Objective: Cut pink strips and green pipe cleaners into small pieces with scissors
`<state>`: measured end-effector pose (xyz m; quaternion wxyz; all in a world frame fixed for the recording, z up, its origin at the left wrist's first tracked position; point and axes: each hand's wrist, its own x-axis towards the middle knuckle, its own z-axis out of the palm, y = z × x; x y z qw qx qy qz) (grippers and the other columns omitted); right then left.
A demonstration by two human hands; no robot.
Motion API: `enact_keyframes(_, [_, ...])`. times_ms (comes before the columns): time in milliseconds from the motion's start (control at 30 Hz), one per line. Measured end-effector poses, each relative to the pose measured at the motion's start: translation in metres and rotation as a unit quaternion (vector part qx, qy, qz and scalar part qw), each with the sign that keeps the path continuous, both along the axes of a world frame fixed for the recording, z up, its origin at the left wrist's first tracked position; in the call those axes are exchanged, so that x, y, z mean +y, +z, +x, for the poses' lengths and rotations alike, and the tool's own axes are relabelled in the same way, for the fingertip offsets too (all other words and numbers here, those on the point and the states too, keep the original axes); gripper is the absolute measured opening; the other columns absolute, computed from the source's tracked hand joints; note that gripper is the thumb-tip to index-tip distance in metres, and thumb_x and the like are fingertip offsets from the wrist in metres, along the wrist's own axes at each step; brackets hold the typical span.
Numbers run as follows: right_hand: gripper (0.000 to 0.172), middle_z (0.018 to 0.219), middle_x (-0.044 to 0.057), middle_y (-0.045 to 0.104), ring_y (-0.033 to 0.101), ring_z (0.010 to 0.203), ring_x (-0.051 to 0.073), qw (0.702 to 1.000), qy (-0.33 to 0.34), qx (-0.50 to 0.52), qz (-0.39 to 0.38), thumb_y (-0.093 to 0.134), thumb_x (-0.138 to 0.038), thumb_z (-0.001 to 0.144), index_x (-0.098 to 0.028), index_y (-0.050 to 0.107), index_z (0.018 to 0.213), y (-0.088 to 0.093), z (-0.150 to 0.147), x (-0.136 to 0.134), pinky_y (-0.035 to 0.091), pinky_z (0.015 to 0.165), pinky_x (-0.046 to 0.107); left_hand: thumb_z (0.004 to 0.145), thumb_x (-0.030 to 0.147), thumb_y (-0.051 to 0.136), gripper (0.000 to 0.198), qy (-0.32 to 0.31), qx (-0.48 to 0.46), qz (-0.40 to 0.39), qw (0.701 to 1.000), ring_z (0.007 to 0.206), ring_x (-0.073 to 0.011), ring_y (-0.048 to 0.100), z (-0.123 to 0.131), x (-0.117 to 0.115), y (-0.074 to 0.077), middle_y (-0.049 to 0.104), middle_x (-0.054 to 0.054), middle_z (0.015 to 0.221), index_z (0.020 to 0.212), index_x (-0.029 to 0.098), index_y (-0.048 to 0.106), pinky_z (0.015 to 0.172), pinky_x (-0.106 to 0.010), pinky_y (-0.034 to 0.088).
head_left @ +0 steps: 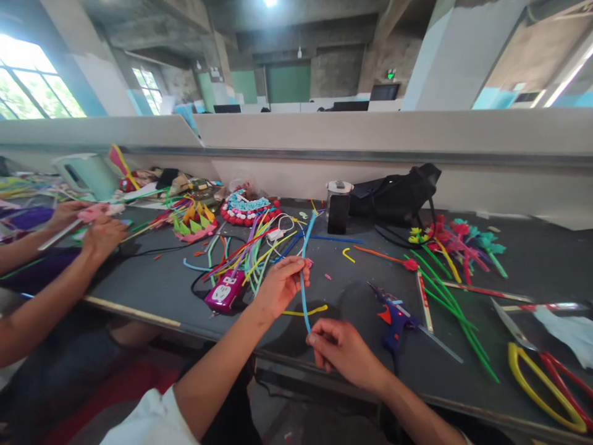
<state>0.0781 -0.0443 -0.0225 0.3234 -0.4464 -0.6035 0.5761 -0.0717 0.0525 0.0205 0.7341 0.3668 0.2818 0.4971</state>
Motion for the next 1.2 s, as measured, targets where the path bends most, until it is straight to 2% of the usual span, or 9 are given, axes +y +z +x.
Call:
enact_keyframes(100, [0.024, 0.057, -0.002, 0.061, 0.052, 0.046, 0.008, 0.999, 0.018, -0.008, 0.026, 0.049, -0.034, 0.091, -0.018, 0.058, 0.075, 0.000, 0.000, -0.002, 0.040, 0.046, 0.018, 0.073, 0.026, 0.073, 0.018, -0.027, 0.007, -0.017, 0.999, 0.051, -0.0060, 0.051, 0.001, -0.004, 0.002, 0.057, 0.002, 0.067, 0.084, 0.014, 0.064, 0.047, -0.018, 0.041])
enact_keyframes(200, [0.018, 0.073, 0.001, 0.067, 0.059, 0.061, 0.011, 0.978, -0.058, -0.066, 0.187, 0.050, -0.030, 0.093, -0.019, 0.064, 0.087, 0.005, 0.010, -0.002, 0.046, 0.056, 0.021, 0.074, 0.027, 0.072, 0.018, -0.060, 0.033, -0.021, 0.997, 0.037, -0.0005, 0.033, 0.003, -0.010, 0.003, 0.051, 0.005, 0.060, 0.082, 0.015, 0.062, 0.035, -0.015, 0.020])
enact_keyframes(300, [0.017, 0.093, 0.004, 0.069, 0.063, 0.080, 0.015, 0.882, -0.198, -0.136, 0.406, 0.052, -0.021, 0.092, -0.022, 0.063, 0.106, 0.013, 0.028, 0.003, 0.049, 0.071, 0.027, 0.074, 0.027, 0.071, 0.017, -0.103, 0.070, -0.023, 0.992, 0.035, 0.0010, 0.025, 0.007, -0.017, 0.001, 0.047, 0.006, 0.056, 0.079, 0.014, 0.061, 0.036, -0.016, 0.011])
enact_keyframes(400, [0.030, 0.108, 0.007, 0.068, 0.062, 0.100, 0.020, 0.781, -0.239, -0.209, 0.538, 0.053, -0.016, 0.091, -0.022, 0.059, 0.119, 0.021, 0.047, 0.012, 0.047, 0.089, 0.036, 0.073, 0.028, 0.072, 0.019, -0.155, 0.095, -0.033, 0.983, 0.036, 0.0010, 0.023, 0.014, -0.024, -0.004, 0.045, 0.006, 0.055, 0.079, 0.013, 0.062, 0.037, -0.018, 0.009])
enact_keyframes(500, [0.031, 0.116, 0.007, 0.067, 0.057, 0.110, 0.023, 0.750, -0.231, -0.275, 0.555, 0.053, -0.019, 0.092, -0.024, 0.061, 0.121, 0.024, 0.062, 0.022, 0.043, 0.096, 0.042, 0.072, 0.029, 0.072, 0.020, -0.208, 0.100, -0.044, 0.972, 0.036, 0.0007, 0.021, 0.018, -0.030, -0.008, 0.042, 0.007, 0.053, 0.079, 0.012, 0.064, 0.038, -0.019, 0.008])
enact_keyframes(667, [0.023, 0.092, 0.005, 0.073, 0.064, 0.090, 0.021, 0.804, -0.198, -0.296, 0.477, 0.049, -0.028, 0.095, -0.025, 0.070, 0.105, 0.013, 0.068, 0.026, 0.046, 0.082, 0.036, 0.076, 0.027, 0.069, 0.018, -0.245, 0.036, -0.055, 0.967, 0.037, 0.0001, 0.018, 0.022, -0.035, -0.008, 0.039, 0.007, 0.051, 0.084, 0.011, 0.067, 0.040, -0.019, 0.012])
enact_keyframes(900, [0.027, 0.074, 0.003, 0.069, 0.065, 0.066, 0.017, 0.910, -0.179, -0.200, 0.317, 0.042, -0.030, 0.096, -0.021, 0.067, 0.096, -0.004, 0.032, 0.009, 0.046, 0.063, 0.025, 0.072, 0.034, 0.074, 0.027, -0.115, 0.017, -0.033, 0.993, 0.045, -0.0023, 0.025, 0.029, -0.037, -0.009, 0.041, 0.005, 0.057, 0.085, 0.011, 0.070, 0.042, -0.020, 0.014])
enact_keyframes(1067, [0.027, 0.062, -0.002, 0.060, 0.056, 0.052, 0.012, 0.940, -0.175, -0.163, 0.244, 0.043, -0.035, 0.096, -0.022, 0.065, 0.088, -0.005, 0.023, 0.004, 0.041, 0.054, 0.022, 0.071, 0.034, 0.075, 0.030, -0.071, 0.041, -0.011, 0.997, 0.048, -0.0033, 0.030, 0.028, -0.035, -0.008, 0.049, 0.003, 0.061, 0.090, 0.011, 0.071, 0.045, -0.022, 0.016])
enact_keyframes(1200, [0.030, 0.058, -0.002, 0.056, 0.054, 0.052, 0.013, 0.935, -0.178, -0.176, 0.250, 0.042, -0.037, 0.096, -0.021, 0.065, 0.086, -0.001, 0.025, 0.005, 0.039, 0.054, 0.022, 0.069, 0.033, 0.078, 0.029, -0.070, 0.032, -0.028, 0.997, 0.050, -0.0047, 0.037, 0.028, -0.035, -0.007, 0.054, 0.000, 0.064, 0.088, 0.012, 0.072, 0.047, -0.022, 0.021])
